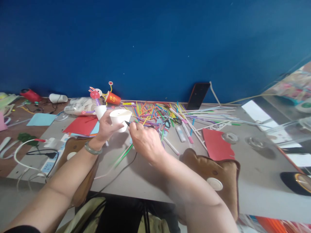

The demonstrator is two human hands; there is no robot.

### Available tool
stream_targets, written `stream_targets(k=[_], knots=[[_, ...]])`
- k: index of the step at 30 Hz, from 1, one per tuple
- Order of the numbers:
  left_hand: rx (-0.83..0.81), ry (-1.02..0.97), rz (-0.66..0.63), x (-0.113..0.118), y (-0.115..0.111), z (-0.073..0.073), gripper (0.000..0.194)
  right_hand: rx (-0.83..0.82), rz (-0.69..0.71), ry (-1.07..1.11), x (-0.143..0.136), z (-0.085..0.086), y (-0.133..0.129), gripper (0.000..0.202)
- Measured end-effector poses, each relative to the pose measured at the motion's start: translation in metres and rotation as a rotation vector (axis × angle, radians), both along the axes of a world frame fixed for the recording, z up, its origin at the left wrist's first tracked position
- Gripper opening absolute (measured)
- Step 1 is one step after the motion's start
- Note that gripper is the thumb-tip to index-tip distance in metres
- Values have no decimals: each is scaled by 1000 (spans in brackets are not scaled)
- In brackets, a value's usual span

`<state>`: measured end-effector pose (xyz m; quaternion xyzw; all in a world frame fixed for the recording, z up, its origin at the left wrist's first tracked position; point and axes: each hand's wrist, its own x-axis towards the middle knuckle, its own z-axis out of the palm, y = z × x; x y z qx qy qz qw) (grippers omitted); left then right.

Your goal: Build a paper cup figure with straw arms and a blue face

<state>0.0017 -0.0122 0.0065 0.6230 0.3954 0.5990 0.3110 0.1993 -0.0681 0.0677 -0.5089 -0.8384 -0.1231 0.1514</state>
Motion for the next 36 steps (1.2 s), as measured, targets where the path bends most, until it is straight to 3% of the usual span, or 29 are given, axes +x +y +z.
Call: stream_targets(k=[4,8,10,16,20,36], knots=[[-35,-70,18,0,3,-1,55,22,32,91,1,-2,1,34],[-62,-173,0,-1,7,-1,60,-68,50,363,1,-1,5,33],[-61,-189,11,-1,8,-1,62,-238,87,570,0,0,10,32],[-5,-177,103,0,7,2,66,-973,182,1282,-8,-7,23,49],[17,-173,113,0,7,-1,68,-1288,189,1532,-12,-11,25,43],[35,-110,143,-1,6,-8,69,-1386,163,1707,-15,-9,20,44]])
